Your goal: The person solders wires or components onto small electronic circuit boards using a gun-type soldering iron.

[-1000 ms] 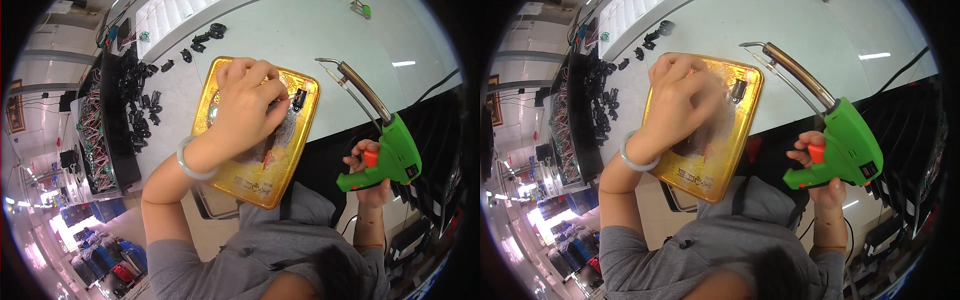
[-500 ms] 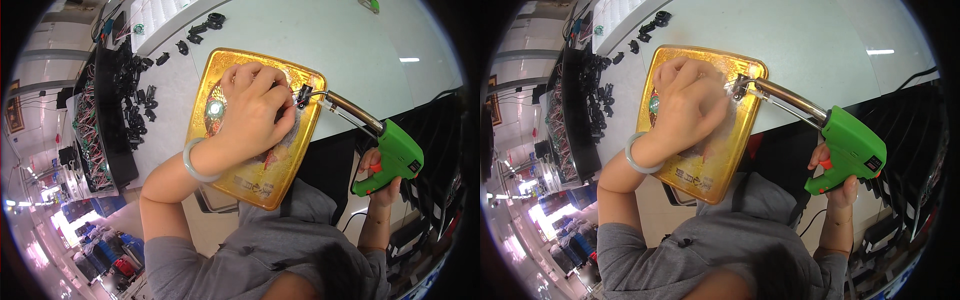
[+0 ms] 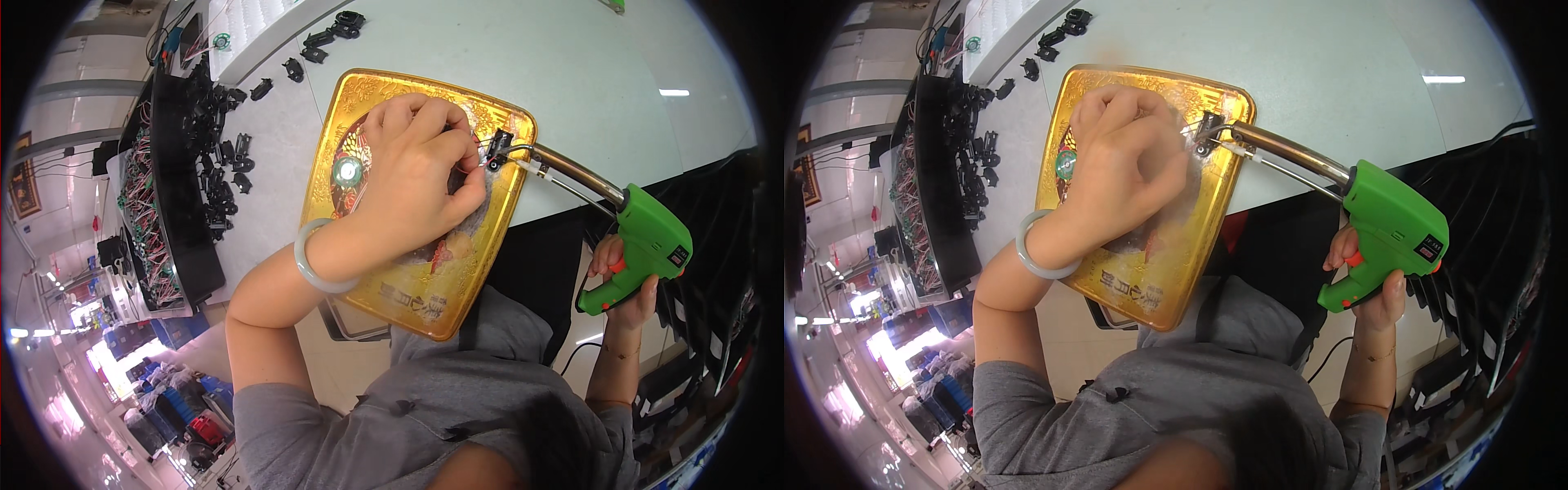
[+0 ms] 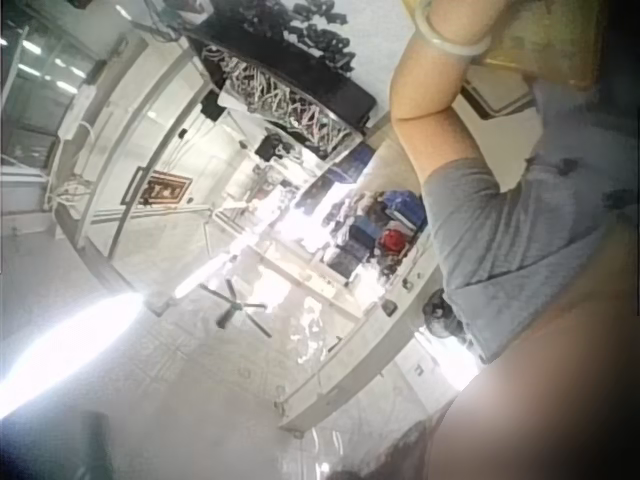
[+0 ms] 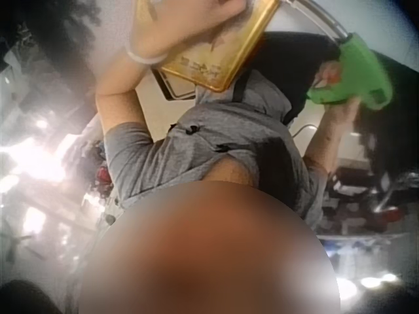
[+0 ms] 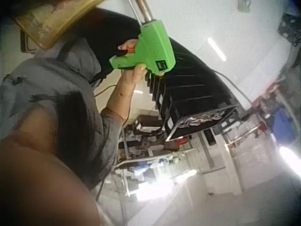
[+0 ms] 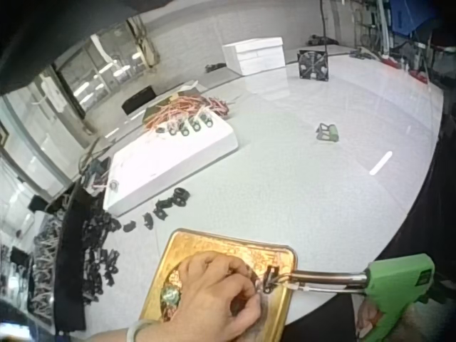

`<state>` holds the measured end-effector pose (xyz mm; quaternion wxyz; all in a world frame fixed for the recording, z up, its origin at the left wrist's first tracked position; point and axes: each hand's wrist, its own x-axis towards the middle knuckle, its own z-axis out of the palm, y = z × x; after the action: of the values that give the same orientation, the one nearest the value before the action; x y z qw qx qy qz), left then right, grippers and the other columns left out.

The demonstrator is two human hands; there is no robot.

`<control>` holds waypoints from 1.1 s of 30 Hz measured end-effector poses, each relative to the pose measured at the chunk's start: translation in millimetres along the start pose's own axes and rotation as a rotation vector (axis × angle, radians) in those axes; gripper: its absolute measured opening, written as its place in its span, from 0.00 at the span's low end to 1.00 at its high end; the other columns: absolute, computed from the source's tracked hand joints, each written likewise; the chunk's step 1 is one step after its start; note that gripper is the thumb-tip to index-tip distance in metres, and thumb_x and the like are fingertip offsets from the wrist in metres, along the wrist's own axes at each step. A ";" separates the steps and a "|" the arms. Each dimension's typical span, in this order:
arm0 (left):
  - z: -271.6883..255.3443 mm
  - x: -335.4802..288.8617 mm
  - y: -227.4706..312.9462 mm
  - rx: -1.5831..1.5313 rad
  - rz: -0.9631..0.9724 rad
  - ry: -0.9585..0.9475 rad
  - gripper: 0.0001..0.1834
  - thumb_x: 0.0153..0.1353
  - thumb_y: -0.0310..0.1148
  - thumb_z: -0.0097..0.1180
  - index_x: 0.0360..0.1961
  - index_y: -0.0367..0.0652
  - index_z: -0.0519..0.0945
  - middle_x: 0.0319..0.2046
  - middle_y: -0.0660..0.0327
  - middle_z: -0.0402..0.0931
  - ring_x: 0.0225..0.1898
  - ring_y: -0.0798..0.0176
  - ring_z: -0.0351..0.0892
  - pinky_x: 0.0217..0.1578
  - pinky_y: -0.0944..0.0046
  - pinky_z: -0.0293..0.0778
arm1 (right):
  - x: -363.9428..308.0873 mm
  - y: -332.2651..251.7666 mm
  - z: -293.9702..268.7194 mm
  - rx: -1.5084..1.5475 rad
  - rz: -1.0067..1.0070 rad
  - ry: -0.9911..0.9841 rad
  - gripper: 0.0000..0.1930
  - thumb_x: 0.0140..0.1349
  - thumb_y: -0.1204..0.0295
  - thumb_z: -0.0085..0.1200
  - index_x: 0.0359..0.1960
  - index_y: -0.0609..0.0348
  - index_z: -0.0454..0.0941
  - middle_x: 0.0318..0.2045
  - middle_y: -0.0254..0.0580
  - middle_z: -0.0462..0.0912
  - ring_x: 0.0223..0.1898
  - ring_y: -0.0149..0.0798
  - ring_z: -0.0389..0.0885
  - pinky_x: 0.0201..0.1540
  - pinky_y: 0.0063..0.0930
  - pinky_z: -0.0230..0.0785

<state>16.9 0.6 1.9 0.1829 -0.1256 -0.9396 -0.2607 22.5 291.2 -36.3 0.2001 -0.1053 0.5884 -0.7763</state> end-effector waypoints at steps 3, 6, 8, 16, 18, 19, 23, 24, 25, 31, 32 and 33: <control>-2.7 -0.8 -0.9 0.045 0.006 -0.070 0.08 0.39 0.29 0.59 0.24 0.44 0.77 0.35 0.64 0.71 0.43 0.54 0.63 0.45 0.57 0.55 | 0.7 1.4 -2.1 0.009 -0.013 -0.021 0.33 0.55 0.38 0.37 0.29 0.64 0.65 0.23 0.41 0.64 0.28 0.33 0.63 0.29 0.24 0.60; -0.6 0.2 1.0 -0.018 -0.020 -0.010 0.06 0.37 0.28 0.58 0.15 0.45 0.73 0.32 0.65 0.69 0.43 0.56 0.63 0.45 0.54 0.55 | 1.3 3.1 -1.6 0.009 -0.013 -0.027 0.33 0.56 0.39 0.37 0.29 0.64 0.65 0.23 0.41 0.64 0.28 0.33 0.64 0.29 0.24 0.60; -0.6 0.2 0.8 -0.023 -0.027 -0.013 0.06 0.37 0.28 0.58 0.15 0.45 0.73 0.31 0.65 0.69 0.43 0.56 0.63 0.45 0.54 0.55 | 1.3 5.2 -1.2 0.026 -0.005 -0.018 0.32 0.56 0.39 0.36 0.29 0.64 0.65 0.23 0.40 0.64 0.27 0.33 0.63 0.29 0.24 0.60; 0.3 1.8 1.4 -0.029 -0.032 -0.022 0.06 0.37 0.28 0.58 0.15 0.44 0.72 0.30 0.65 0.69 0.42 0.56 0.63 0.45 0.54 0.55 | -1.3 8.8 -1.9 -0.006 -0.034 -0.004 0.31 0.57 0.39 0.36 0.29 0.62 0.65 0.22 0.38 0.64 0.27 0.32 0.62 0.29 0.23 0.60; 0.0 1.5 0.4 -0.028 -0.031 -0.021 0.06 0.37 0.28 0.58 0.15 0.44 0.72 0.30 0.65 0.69 0.42 0.56 0.63 0.45 0.54 0.55 | -1.4 8.7 -0.5 -0.008 -0.036 0.013 0.31 0.57 0.39 0.36 0.28 0.62 0.65 0.22 0.38 0.64 0.26 0.32 0.62 0.28 0.23 0.60; -0.2 1.3 0.3 -0.028 -0.033 -0.022 0.06 0.37 0.28 0.58 0.15 0.44 0.72 0.30 0.65 0.69 0.42 0.56 0.63 0.45 0.54 0.55 | -0.7 6.8 0.7 -0.023 -0.034 -0.002 0.31 0.57 0.39 0.36 0.28 0.61 0.64 0.22 0.38 0.64 0.26 0.32 0.62 0.28 0.23 0.60; 0.2 1.2 0.2 -0.035 -0.037 -0.027 0.06 0.37 0.28 0.58 0.15 0.44 0.72 0.30 0.65 0.69 0.41 0.56 0.63 0.44 0.54 0.55 | -3.1 8.3 2.5 -0.035 -0.039 0.031 0.30 0.57 0.39 0.37 0.27 0.60 0.64 0.22 0.38 0.64 0.26 0.32 0.62 0.28 0.22 0.60; 0.5 1.3 0.2 -0.034 -0.037 -0.027 0.06 0.37 0.28 0.58 0.14 0.44 0.72 0.30 0.65 0.69 0.41 0.55 0.63 0.44 0.54 0.55 | -3.9 8.7 2.5 -0.035 -0.038 0.031 0.30 0.57 0.39 0.37 0.27 0.60 0.64 0.22 0.38 0.64 0.26 0.32 0.62 0.28 0.22 0.60; 0.5 1.4 0.3 -0.034 -0.037 -0.028 0.06 0.37 0.28 0.58 0.14 0.44 0.72 0.30 0.65 0.69 0.41 0.55 0.63 0.44 0.54 0.55 | -4.6 9.1 2.4 -0.037 -0.041 0.031 0.30 0.57 0.39 0.37 0.27 0.60 0.64 0.22 0.38 0.64 0.26 0.31 0.61 0.28 0.22 0.60; 0.0 1.8 0.9 -0.042 -0.058 -0.042 0.06 0.37 0.28 0.58 0.14 0.44 0.72 0.30 0.64 0.68 0.41 0.55 0.63 0.44 0.54 0.55 | -5.4 8.7 2.2 -0.062 -0.046 0.004 0.30 0.57 0.40 0.38 0.26 0.60 0.64 0.21 0.38 0.64 0.25 0.31 0.61 0.28 0.21 0.59; -0.2 2.0 0.9 -0.036 -0.058 -0.043 0.06 0.38 0.28 0.58 0.15 0.44 0.72 0.30 0.64 0.68 0.42 0.55 0.63 0.45 0.54 0.55 | -5.5 9.1 1.6 -0.069 -0.049 -0.011 0.30 0.57 0.40 0.39 0.26 0.60 0.64 0.21 0.38 0.64 0.25 0.31 0.61 0.28 0.21 0.59; 0.1 2.1 0.8 -0.032 -0.058 -0.044 0.06 0.38 0.28 0.58 0.15 0.44 0.72 0.30 0.64 0.68 0.42 0.55 0.63 0.45 0.54 0.55 | -5.5 9.0 2.1 -0.069 -0.048 -0.011 0.30 0.57 0.40 0.39 0.26 0.60 0.64 0.21 0.38 0.64 0.25 0.31 0.61 0.28 0.21 0.59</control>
<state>15.2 1.6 3.0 0.1524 -0.1069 -0.9423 -0.2781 30.0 289.7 -43.9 0.1809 -0.1306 0.6111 -0.7595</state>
